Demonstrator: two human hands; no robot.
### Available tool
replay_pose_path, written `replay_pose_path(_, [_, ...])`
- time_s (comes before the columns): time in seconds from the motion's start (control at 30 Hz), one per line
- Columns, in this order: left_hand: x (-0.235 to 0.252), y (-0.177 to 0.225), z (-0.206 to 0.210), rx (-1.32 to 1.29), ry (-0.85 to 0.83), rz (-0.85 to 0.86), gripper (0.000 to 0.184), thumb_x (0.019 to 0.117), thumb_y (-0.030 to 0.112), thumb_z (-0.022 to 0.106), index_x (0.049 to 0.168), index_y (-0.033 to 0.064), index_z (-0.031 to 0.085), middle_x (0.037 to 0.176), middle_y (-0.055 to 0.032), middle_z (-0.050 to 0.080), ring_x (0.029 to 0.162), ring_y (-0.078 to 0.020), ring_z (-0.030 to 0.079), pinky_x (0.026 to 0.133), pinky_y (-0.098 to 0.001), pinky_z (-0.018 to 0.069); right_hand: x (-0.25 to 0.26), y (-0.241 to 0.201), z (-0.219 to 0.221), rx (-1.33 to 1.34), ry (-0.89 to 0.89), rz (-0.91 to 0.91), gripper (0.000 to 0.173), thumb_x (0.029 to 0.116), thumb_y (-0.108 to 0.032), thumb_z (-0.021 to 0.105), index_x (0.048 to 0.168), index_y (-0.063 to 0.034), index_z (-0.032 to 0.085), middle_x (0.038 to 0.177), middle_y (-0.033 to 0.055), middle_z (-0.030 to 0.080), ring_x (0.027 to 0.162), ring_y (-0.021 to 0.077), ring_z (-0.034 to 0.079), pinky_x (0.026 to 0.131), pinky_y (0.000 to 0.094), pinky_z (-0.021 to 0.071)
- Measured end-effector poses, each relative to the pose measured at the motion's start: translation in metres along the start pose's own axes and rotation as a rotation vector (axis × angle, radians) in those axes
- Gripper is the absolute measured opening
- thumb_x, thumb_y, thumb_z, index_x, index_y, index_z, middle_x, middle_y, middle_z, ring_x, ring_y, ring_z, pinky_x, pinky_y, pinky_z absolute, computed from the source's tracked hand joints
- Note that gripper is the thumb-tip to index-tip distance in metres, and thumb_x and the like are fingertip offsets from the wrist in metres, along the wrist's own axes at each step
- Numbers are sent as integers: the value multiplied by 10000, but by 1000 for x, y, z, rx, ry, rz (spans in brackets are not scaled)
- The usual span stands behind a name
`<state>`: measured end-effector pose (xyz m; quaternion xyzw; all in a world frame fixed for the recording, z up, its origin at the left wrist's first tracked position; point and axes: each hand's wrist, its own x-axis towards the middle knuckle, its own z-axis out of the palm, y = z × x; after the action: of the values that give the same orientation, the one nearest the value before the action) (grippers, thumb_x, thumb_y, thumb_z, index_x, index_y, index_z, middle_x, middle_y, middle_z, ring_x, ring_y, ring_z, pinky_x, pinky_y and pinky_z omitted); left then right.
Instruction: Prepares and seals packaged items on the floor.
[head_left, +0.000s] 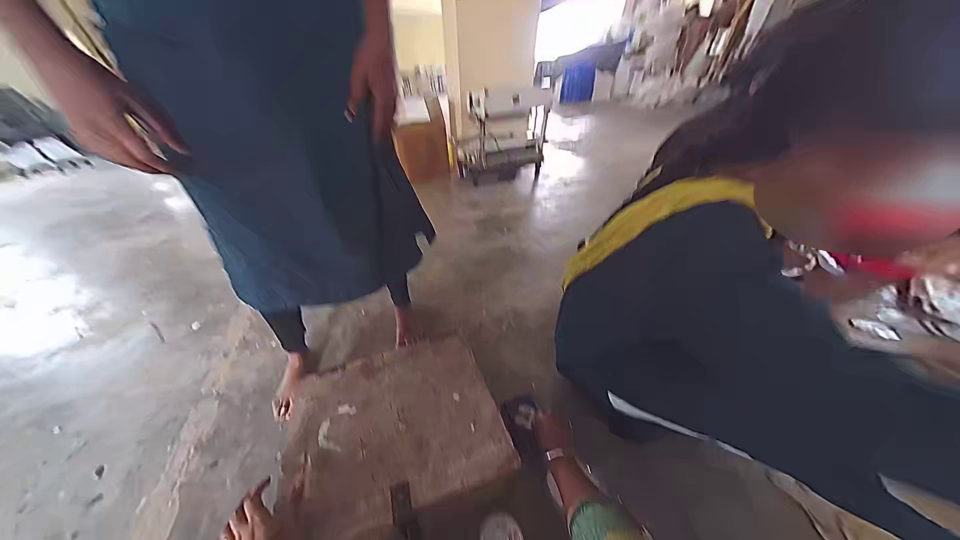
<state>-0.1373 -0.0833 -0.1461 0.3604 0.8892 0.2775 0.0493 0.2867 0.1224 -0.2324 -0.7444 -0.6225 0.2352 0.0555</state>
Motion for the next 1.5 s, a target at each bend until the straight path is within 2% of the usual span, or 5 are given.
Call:
replay_pose_path(0.57, [-1,30,10,-68,-7,288,615,946,447,581,1335,-30,597,1425,-317,528,1372,-588,399,1071,-781,234,-99,-171,-63,-109,-183,-405,413,1001,-352,605,1214,-16,713,1277,191,666,1253,336,602,1047,505,457])
replay_pose_path(0.9, [4,83,29,-139,-239,754,586,935,492,588,1273,22,685,1405,-309,557,1329,-582,464,1063,-746,334,26,-54,-83,-162,-286,103,520,1019,-326,621,1338,83,582,1350,310,594,1303,441,555,1086,596,411])
replay_pose_path(1.13, [6,180,75,175,-746,1086,454,1057,345,537,1498,239,549,1595,-123,449,1522,-385,317,1162,-762,41,25,-48,-9,-365,-252,139,1062,870,-536,743,1633,-38,197,1539,330,398,1356,492,472,1088,627,364])
replay_pose_path(1.27, [24,173,93,134,-504,1131,300,1021,138,593,1296,170,709,1380,-155,648,1339,-426,553,1125,-796,148,26,-57,-10,-360,-239,183,1085,841,-557,739,1628,-33,207,1509,341,423,1335,493,491,1077,611,388])
replay_pose_path(1.5, [31,162,69,241,-606,834,634,1039,340,576,1571,46,393,1647,-192,330,1559,-357,236,1236,-635,55,39,-33,-66,800,-113,269,560,1052,-292,548,1524,-36,387,1431,226,524,1286,310,533,1033,480,455])
